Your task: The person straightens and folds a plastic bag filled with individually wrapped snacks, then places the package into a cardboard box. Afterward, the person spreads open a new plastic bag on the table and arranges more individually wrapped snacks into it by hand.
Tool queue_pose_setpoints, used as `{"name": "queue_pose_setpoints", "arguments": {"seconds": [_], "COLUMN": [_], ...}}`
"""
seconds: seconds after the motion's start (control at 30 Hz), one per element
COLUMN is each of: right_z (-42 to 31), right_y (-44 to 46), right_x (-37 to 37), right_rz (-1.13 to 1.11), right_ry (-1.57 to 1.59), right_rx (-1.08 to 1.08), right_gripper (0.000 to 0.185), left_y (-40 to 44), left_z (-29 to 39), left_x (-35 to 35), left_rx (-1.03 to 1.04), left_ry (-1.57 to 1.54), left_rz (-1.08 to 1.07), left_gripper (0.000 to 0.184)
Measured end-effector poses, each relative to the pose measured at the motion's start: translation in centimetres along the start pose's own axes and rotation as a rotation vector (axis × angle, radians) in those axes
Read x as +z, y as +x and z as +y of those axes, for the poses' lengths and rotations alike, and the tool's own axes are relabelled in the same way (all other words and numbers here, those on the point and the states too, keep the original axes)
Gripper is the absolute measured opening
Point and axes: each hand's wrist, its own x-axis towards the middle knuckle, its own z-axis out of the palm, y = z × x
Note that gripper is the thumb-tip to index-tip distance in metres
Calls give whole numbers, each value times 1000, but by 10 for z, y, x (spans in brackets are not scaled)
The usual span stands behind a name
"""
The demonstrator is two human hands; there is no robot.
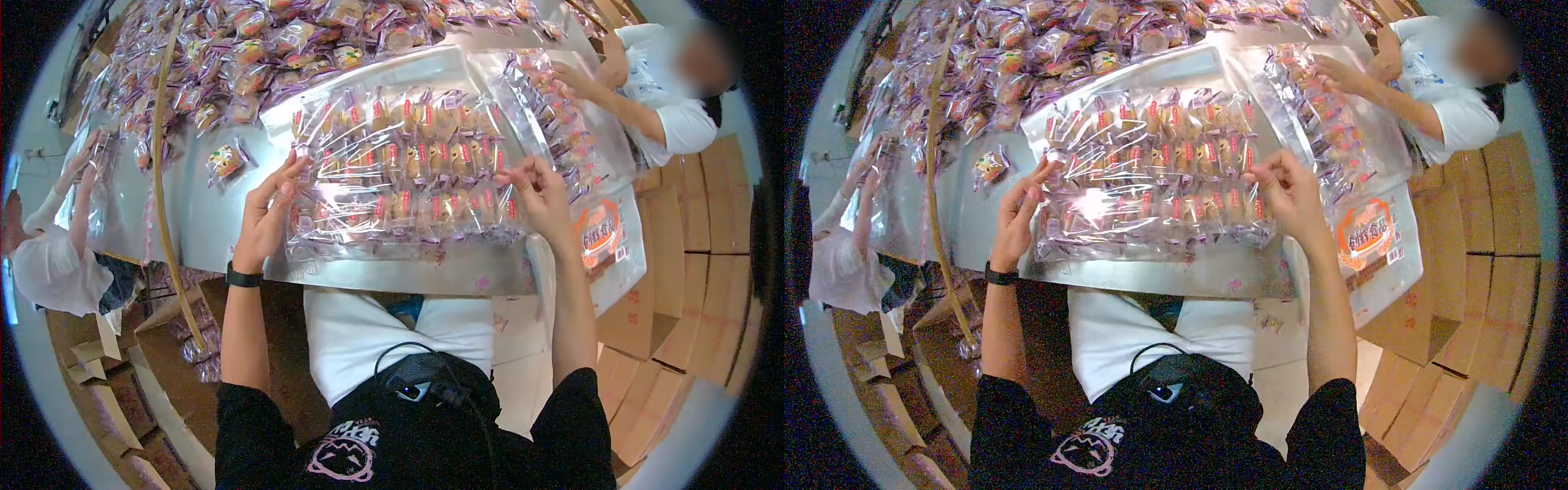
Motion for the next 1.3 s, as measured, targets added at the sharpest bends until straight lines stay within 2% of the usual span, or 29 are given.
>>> {"name": "queue_pose_setpoints", "arguments": {"seconds": [0.17,0.3,0.37,0.4,0.47,0.5,0.53,0.63,0.73,0.77,0.83,0.93,1.03,1.13,1.2,1.27,1.3], "right_z": [9,-4,-17,-27,-41,-36,-33,-25,-20,-25,-54,-97,-156,-154,-138,-121,-106], "right_y": [7,1,-27,-51,-103,-132,-158,-205,-221,-217,-200,-171,-142,-135,-132,-120,-110], "right_x": [-2,0,-3,-7,-23,-33,-40,-34,-3,2,8,18,33,65,109,155,179], "right_rz": [-28,-9,41,68,13,-55,-121,-101,10,76,193,105,-113,-375,-436,-514,-481], "right_ry": [54,9,-23,-63,-147,-134,-120,-184,-280,-351,-485,-590,-666,-411,-495,-510,-556], "right_rx": [25,-13,-134,-220,-382,-310,-238,1,22,-23,-102,-247,-434,-327,-424,-408,-445], "right_gripper": [27,21,15,12,14,14,16,12,14,14,15,15,13,13,14,17,15], "left_y": [0,-4,-28,-42,-87,-113,-134,-182,-227,-232,-229,-208,-208,-209,-212,-212,-211], "left_z": [-19,0,13,18,46,42,50,50,21,18,31,49,48,52,54,55,55], "left_x": [-1,3,2,0,-2,-10,-10,3,23,27,41,41,40,42,43,44,45], "left_rx": [-32,-68,17,214,280,253,139,83,-22,-19,-148,69,116,154,169,190,208], "left_ry": [-11,-1,114,305,306,150,145,413,307,277,252,561,554,564,592,623,618], "left_rz": [24,64,152,214,218,140,79,42,221,250,389,180,133,172,185,184,177], "left_gripper": [39,37,25,16,9,5,8,19,29,29,25,21,21,21,21,21,21]}}
